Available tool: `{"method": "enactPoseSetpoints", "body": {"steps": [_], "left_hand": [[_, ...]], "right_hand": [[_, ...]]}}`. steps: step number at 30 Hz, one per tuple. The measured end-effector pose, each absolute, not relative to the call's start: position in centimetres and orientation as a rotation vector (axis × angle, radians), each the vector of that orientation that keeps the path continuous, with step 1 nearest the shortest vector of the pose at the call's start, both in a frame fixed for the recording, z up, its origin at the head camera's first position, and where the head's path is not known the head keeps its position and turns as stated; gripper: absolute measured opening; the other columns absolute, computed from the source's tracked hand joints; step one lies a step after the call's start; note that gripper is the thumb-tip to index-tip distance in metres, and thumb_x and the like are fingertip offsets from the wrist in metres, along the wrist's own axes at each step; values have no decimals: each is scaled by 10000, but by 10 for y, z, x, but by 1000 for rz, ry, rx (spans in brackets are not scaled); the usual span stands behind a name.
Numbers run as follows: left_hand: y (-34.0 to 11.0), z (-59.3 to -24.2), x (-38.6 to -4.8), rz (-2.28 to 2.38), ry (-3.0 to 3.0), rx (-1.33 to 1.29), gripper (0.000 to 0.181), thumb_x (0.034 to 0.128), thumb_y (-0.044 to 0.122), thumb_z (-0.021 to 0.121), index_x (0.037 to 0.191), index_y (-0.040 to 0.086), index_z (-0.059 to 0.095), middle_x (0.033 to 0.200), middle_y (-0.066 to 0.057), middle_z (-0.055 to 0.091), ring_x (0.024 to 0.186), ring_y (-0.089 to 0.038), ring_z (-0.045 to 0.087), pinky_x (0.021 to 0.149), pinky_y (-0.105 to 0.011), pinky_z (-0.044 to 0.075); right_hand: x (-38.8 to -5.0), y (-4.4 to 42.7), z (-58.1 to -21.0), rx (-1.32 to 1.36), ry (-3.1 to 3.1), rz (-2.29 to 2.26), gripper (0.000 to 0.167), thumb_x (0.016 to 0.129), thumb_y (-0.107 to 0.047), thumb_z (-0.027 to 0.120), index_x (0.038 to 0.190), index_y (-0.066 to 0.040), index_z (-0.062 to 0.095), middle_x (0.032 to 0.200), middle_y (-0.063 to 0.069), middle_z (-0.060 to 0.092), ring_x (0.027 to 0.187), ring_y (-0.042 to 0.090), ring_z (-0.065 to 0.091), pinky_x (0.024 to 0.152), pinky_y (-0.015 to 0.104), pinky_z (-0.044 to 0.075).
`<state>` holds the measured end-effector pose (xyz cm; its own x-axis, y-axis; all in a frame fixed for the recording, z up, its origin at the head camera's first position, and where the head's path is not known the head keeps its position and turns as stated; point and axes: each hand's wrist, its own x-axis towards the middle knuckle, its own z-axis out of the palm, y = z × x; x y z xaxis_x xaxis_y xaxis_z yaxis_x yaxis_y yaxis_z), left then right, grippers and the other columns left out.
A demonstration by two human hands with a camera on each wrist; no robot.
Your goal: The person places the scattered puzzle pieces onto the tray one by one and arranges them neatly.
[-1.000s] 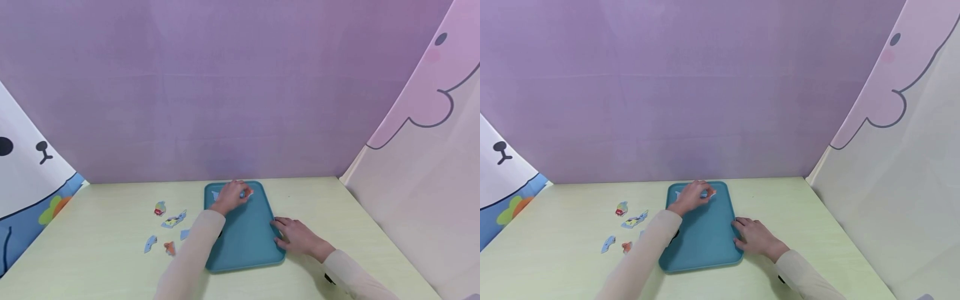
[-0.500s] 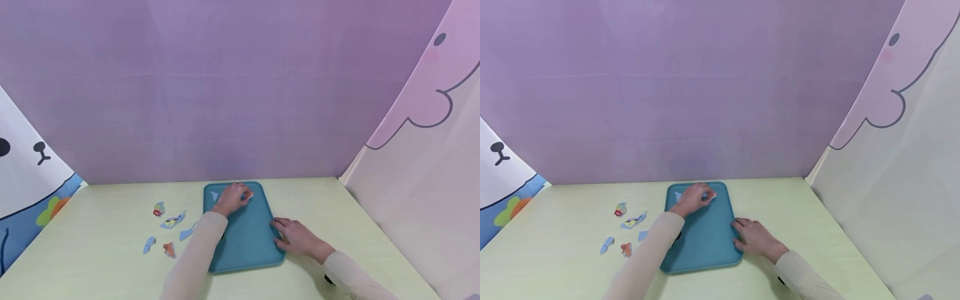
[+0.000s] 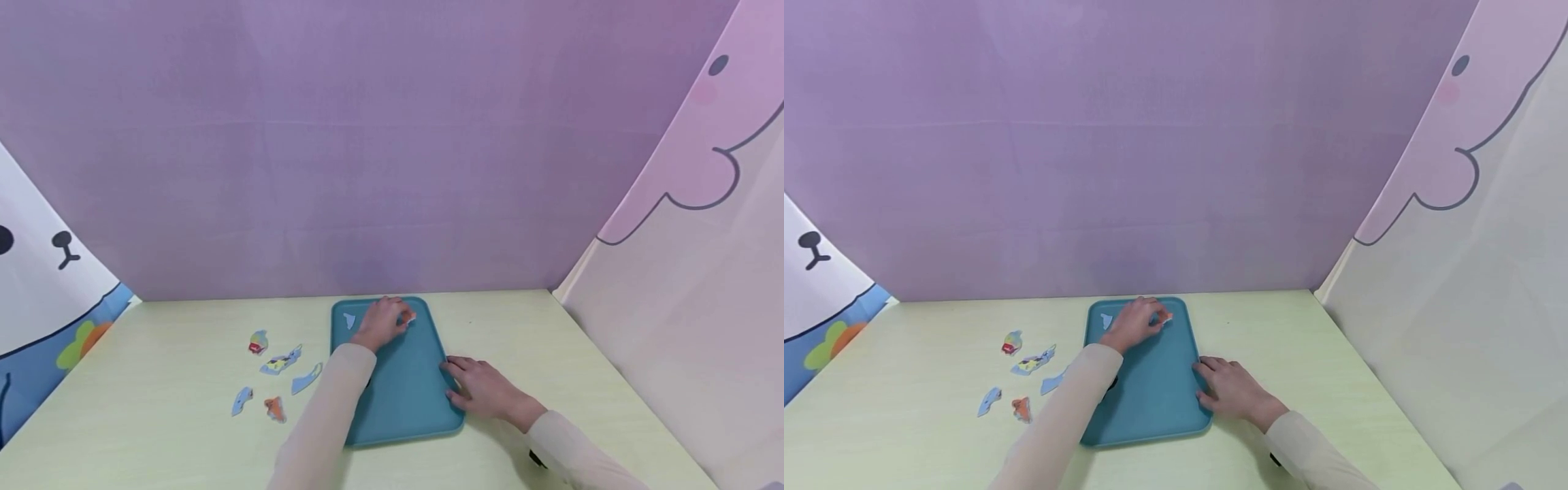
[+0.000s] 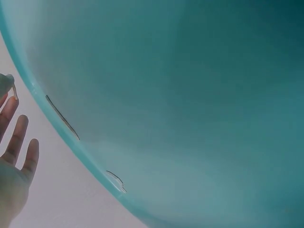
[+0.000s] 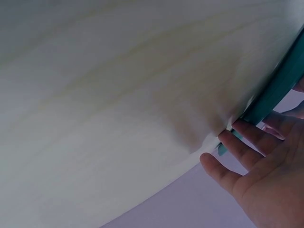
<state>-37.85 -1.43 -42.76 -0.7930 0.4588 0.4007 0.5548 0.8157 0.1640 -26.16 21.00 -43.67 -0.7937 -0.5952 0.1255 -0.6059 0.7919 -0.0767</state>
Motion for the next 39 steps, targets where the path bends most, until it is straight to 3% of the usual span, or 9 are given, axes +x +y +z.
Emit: {"method": "enactPoseSetpoints", "body": {"steps": [32,39], "left_hand": [[-6,-427,-383,-324,-2689,-703,222,798,217,700,1015,185,675,948,33,636,907,-200,567,805,-382,467],[-2,-427,-384,-268,-2716,-675,272,827,241,668,1094,199,639,1091,20,635,1012,-209,564,858,-404,462]], "right_hand": [[-261,209,-436,975,-2867,169,486,880,-315,558,1278,-42,501,1297,147,510,1181,299,499,885,482,449],[-262,209,-436,968,-2871,153,490,877,-322,561,1281,-51,500,1299,136,510,1180,291,500,888,476,450]]}}
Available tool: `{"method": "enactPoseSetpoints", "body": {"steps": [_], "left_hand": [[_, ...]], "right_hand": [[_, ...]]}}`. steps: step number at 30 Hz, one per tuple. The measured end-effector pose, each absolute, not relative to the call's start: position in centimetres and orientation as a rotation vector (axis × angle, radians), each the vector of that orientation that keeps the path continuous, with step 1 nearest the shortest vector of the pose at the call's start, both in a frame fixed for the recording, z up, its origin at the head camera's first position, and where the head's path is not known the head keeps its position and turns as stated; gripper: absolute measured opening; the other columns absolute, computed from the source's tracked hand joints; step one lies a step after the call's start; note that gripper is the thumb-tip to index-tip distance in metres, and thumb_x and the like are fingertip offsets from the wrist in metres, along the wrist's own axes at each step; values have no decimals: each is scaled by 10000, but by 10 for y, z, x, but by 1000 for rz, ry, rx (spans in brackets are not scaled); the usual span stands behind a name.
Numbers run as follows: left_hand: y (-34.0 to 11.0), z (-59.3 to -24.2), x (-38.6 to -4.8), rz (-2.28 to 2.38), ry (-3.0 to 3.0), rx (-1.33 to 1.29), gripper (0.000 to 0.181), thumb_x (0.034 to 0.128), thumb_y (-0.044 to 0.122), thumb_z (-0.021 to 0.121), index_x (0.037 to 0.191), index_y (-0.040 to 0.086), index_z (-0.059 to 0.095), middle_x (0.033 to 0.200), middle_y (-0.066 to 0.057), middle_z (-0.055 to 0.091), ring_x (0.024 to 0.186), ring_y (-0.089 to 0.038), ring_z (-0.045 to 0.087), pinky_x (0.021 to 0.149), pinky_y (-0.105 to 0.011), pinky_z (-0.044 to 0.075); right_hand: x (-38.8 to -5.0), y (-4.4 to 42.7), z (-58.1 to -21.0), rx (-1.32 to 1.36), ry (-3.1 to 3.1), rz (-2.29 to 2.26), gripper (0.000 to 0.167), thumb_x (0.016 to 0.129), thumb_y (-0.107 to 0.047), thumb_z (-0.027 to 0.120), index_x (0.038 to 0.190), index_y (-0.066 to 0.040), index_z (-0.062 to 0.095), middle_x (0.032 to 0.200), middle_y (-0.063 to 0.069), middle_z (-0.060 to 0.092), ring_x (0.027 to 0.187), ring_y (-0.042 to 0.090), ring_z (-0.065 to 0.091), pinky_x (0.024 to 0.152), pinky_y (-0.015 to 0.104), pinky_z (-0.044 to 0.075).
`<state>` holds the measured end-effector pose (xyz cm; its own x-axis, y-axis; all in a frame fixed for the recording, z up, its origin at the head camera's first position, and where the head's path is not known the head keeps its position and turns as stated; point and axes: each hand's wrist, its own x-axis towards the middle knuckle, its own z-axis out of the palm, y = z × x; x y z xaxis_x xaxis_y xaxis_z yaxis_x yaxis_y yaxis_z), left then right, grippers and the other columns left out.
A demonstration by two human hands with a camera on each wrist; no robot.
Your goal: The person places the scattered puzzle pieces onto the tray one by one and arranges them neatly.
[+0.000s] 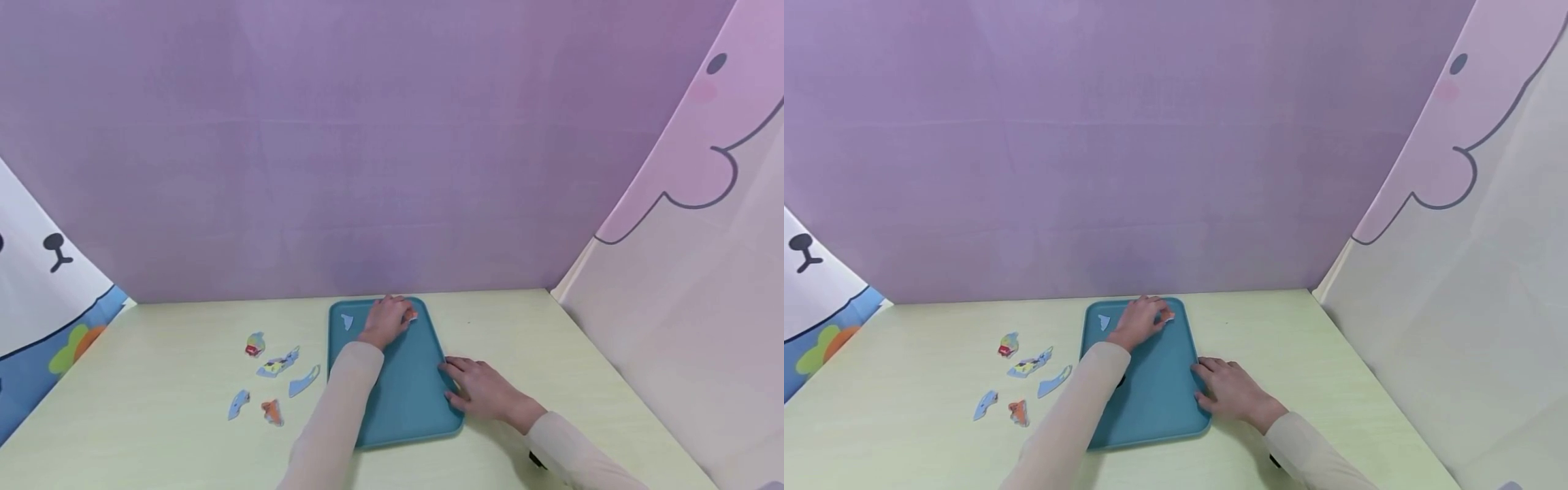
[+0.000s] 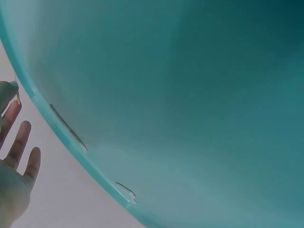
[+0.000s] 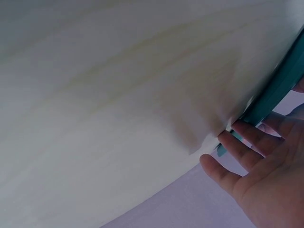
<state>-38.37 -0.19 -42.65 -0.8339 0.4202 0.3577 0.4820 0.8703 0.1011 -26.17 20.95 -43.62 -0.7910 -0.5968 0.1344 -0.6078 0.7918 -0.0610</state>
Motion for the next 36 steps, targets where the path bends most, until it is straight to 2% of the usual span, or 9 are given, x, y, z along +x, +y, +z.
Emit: {"method": "enactPoseSetpoints", "body": {"steps": [4,7,14,17,36], "left_hand": [[-4,-426,-382,-246,-2770,-626,350,832,238,664,1175,211,598,1185,11,609,1073,-222,552,902,-421,442],[-6,-427,-381,-254,-2791,-611,372,828,250,669,1190,213,588,1186,2,607,1075,-225,550,909,-426,440],[-10,-430,-379,-285,-2808,-614,257,829,222,667,1077,184,612,973,15,641,925,-220,555,831,-419,456],[-10,-432,-378,-295,-2814,-627,230,828,210,668,1050,182,615,940,23,642,891,-215,545,821,-415,453],[-16,-428,-372,-346,-2820,-707,316,837,193,657,1148,170,606,1033,-9,649,938,-231,553,836,-413,442]], "right_hand": [[-262,209,-436,964,-2881,154,493,879,-326,557,1287,-55,495,1306,135,504,1186,293,496,893,480,446],[-262,209,-437,960,-2884,147,494,882,-330,553,1289,-57,494,1310,134,501,1189,294,493,896,480,445],[-262,209,-438,967,-2878,139,492,880,-332,552,1287,-60,495,1305,133,505,1184,292,497,889,477,450],[-262,209,-438,972,-2878,141,494,879,-333,553,1286,-59,495,1304,138,505,1183,294,497,885,479,451],[-264,210,-439,972,-2854,126,487,875,-330,560,1274,-58,504,1295,137,514,1173,292,509,884,469,456]]}}
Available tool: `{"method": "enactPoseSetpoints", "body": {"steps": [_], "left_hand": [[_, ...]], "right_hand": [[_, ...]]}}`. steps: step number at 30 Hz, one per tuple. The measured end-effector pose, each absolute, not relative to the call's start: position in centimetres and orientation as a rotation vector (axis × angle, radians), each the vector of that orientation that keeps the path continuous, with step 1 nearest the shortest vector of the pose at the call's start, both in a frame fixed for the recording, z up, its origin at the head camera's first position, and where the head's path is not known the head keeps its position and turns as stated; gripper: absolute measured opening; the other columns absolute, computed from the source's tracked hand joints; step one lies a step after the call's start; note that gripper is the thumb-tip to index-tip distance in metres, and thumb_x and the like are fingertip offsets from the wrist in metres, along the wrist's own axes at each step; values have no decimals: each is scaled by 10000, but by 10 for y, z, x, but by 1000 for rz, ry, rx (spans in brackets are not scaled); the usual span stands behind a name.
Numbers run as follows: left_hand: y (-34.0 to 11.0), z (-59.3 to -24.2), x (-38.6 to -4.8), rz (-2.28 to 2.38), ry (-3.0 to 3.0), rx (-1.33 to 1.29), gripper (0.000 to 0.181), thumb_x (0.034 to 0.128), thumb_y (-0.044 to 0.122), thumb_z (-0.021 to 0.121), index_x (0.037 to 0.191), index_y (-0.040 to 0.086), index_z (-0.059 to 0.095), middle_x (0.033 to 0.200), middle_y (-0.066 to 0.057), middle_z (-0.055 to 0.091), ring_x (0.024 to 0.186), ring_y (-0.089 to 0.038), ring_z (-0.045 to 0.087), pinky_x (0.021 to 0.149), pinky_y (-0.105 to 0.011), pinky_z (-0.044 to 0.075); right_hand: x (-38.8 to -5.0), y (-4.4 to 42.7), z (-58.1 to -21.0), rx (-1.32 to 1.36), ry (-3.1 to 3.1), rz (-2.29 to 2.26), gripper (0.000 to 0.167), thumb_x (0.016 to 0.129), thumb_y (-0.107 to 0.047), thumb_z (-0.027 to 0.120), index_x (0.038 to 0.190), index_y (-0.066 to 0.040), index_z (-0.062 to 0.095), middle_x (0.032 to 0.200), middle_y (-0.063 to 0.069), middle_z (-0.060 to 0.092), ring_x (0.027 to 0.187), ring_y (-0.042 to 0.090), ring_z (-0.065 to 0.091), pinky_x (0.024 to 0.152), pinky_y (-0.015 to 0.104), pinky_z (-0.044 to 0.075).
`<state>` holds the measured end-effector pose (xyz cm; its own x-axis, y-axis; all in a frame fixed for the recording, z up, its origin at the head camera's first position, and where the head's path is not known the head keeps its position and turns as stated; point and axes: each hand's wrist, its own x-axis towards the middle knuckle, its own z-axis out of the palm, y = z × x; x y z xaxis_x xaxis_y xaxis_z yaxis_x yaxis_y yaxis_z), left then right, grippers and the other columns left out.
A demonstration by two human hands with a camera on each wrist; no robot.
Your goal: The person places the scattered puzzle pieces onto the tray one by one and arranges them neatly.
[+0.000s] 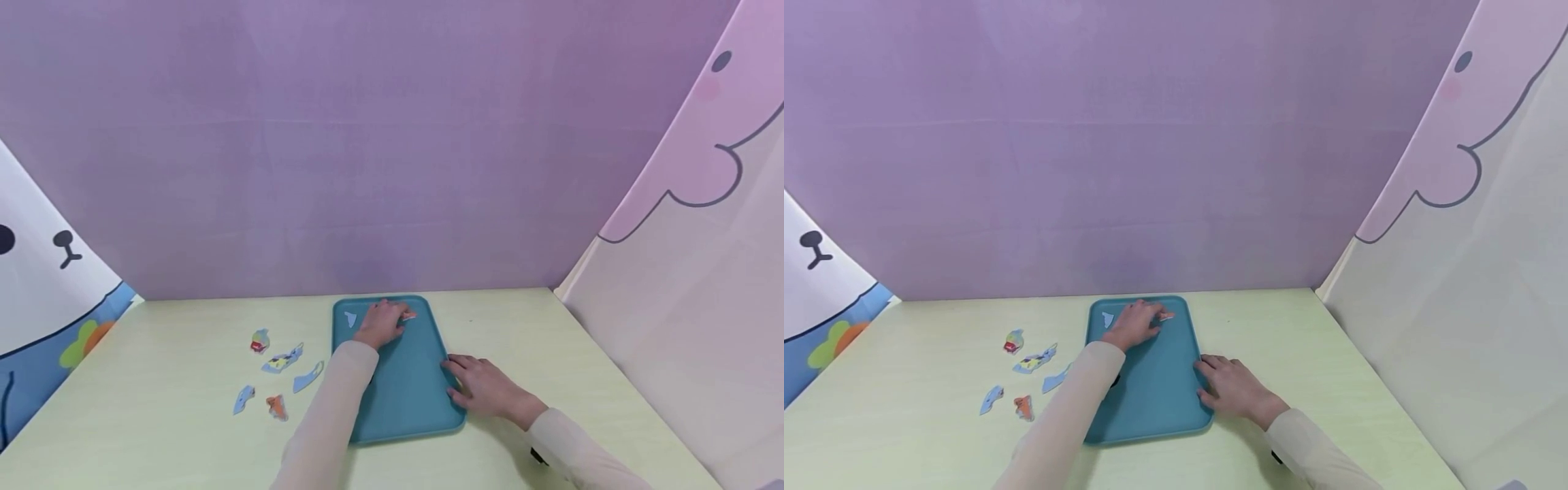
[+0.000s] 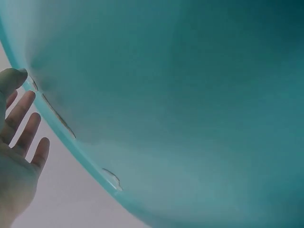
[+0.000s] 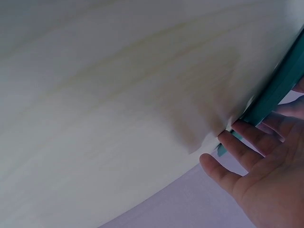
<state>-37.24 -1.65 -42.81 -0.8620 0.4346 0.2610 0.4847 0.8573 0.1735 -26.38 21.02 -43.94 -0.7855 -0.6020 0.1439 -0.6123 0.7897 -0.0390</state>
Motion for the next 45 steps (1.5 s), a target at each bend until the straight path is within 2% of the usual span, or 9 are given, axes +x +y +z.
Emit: {"method": "enactPoseSetpoints", "body": {"steps": [5,15,27,34,45], "left_hand": [[-19,-425,-374,-295,-2838,-708,319,836,233,660,1148,196,605,1064,18,642,965,-215,566,842,-400,457],[-30,-416,-373,-264,-2808,-819,290,834,218,658,1121,180,626,1034,8,655,868,-175,595,775,-336,491],[-49,-412,-359,-214,-2800,-918,291,838,235,655,1120,173,624,1083,21,642,949,-192,569,818,-354,479],[-63,-411,-347,-158,-2786,-941,313,835,268,655,1135,182,629,1131,21,631,1056,-198,552,914,-398,450],[-93,-400,-325,-159,-2801,-901,288,823,280,666,1092,182,643,1093,18,641,1052,-210,555,906,-398,443]], "right_hand": [[-263,209,-438,966,-2869,146,491,875,-327,559,1275,-50,501,1300,144,508,1177,303,503,888,481,449],[-261,209,-438,959,-2885,150,495,876,-328,558,1279,-45,497,1307,148,502,1184,307,496,887,483,449],[-261,210,-436,954,-2884,156,490,872,-319,563,1271,-40,505,1303,158,506,1181,316,498,890,486,447],[-261,209,-437,950,-2889,162,491,870,-317,567,1272,-42,504,1304,161,504,1182,319,496,891,491,443],[-261,206,-436,950,-2889,155,491,866,-319,575,1266,-41,510,1297,158,510,1178,316,499,889,489,446]]}}
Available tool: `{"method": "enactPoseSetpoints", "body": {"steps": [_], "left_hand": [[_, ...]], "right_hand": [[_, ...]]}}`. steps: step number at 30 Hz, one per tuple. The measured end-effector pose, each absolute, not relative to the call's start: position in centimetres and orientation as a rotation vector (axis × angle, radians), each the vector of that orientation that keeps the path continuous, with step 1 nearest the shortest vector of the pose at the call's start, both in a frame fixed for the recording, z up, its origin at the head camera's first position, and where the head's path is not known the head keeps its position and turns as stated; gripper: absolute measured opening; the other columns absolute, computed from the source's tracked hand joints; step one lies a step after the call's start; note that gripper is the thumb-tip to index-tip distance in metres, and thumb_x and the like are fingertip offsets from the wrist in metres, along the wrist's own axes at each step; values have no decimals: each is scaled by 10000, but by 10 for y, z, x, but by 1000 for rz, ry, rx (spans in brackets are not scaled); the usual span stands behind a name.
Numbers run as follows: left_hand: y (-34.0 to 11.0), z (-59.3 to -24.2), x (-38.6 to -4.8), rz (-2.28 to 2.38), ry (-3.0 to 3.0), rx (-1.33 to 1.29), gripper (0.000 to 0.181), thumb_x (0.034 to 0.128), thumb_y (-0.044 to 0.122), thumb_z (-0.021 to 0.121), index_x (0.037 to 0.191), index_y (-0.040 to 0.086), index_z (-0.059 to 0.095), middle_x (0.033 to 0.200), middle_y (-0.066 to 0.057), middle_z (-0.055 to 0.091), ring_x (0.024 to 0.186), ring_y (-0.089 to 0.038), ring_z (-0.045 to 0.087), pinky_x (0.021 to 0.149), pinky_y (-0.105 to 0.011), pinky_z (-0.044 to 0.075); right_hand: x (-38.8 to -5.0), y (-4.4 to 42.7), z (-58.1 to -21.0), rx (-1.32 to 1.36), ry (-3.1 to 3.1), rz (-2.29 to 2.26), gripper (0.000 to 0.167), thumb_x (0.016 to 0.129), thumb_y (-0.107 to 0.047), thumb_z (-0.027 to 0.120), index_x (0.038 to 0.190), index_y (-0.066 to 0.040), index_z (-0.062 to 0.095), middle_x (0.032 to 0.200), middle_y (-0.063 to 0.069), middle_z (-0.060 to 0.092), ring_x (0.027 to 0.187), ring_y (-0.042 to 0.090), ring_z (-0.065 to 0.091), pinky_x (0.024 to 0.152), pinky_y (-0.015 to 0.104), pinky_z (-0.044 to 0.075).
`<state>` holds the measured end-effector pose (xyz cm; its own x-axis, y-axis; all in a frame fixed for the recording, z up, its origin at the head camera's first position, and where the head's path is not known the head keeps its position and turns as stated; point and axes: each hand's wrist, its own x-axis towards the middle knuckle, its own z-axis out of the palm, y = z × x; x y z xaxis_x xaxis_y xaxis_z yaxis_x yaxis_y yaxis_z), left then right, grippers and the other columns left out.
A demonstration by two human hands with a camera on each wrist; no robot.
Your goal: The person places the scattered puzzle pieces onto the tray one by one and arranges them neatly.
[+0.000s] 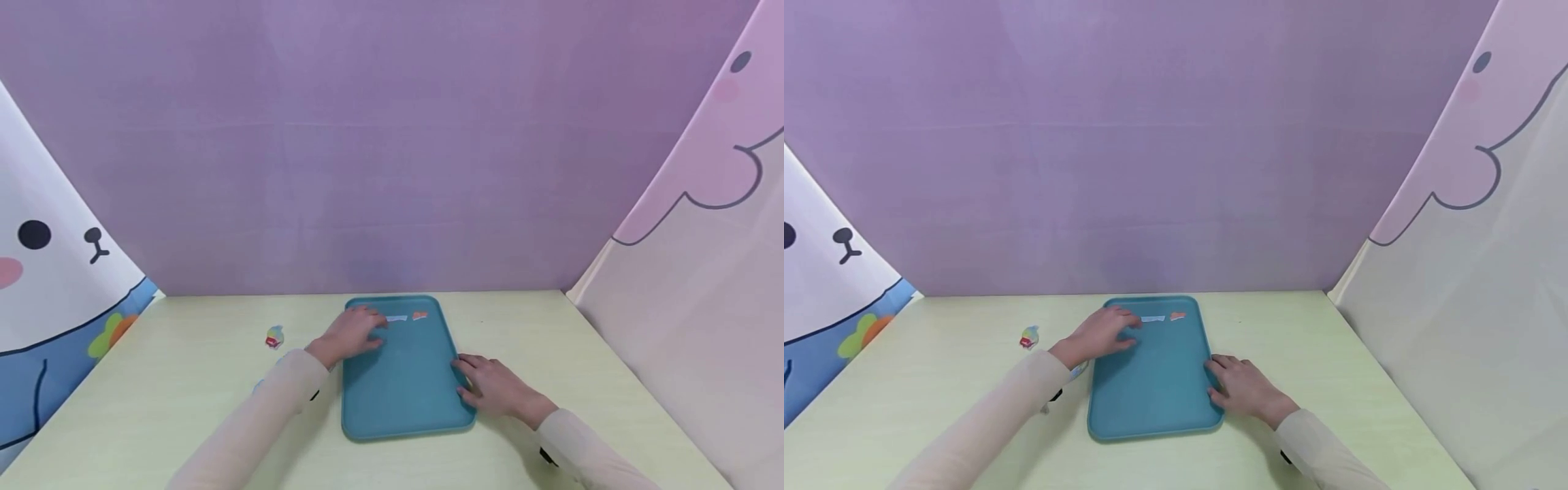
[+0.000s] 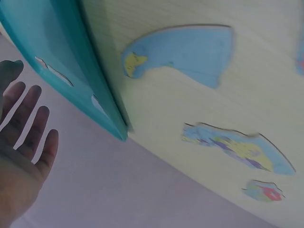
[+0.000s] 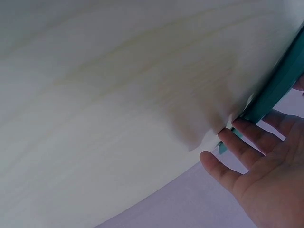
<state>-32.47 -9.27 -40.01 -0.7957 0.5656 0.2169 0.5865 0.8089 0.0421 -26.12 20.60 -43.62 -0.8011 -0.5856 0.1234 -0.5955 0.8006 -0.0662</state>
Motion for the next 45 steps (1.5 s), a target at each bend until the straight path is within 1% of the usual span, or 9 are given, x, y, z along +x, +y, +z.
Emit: {"method": "enactPoseSetpoints", "body": {"steps": [2,9,17,23,33,37,45], "left_hand": [[-97,-400,-323,-165,-2794,-899,284,818,275,671,1083,176,644,1085,18,643,1050,-212,557,901,-400,445],[-115,-403,-316,-191,-2790,-866,290,812,286,678,1075,171,643,1066,21,639,1003,-199,566,817,-417,472],[-131,-405,-303,-246,-2718,-892,270,803,274,687,1039,145,658,1019,9,646,920,-207,569,730,-382,486],[-145,-410,-292,-219,-2596,-905,252,779,262,708,1002,156,662,968,19,659,854,-184,578,672,-340,487],[-165,-422,-273,-196,-2632,-767,200,767,254,716,945,186,655,939,35,654,864,-192,578,680,-360,474],[-170,-425,-267,-169,-2624,-727,189,755,249,724,918,180,657,914,30,658,843,-197,583,657,-352,486],[-176,-432,-255,-165,-2628,-692,238,699,214,759,907,165,653,871,24,643,817,-202,571,643,-354,483]], "right_hand": [[-261,206,-436,952,-2891,153,492,867,-318,573,1266,-38,510,1296,158,511,1179,314,500,890,487,448],[-261,207,-436,949,-2895,139,497,873,-327,565,1274,-41,504,1298,155,509,1182,307,499,895,477,449],[-261,209,-436,943,-2899,156,498,871,-319,568,1278,-39,500,1304,156,504,1190,310,491,902,481,444],[-261,209,-436,950,-2902,164,500,873,-322,565,1279,-40,498,1308,157,500,1193,312,488,901,480,446],[-260,209,-435,942,-2912,174,498,878,-322,561,1283,-40,494,1316,154,493,1200,311,481,903,481,443],[-259,208,-435,946,-2911,186,494,877,-314,561,1280,-35,496,1313,160,495,1198,318,481,900,487,443],[-260,208,-438,946,-2899,188,492,881,-318,552,1284,-44,492,1314,157,494,1197,319,481,899,489,443]]}}
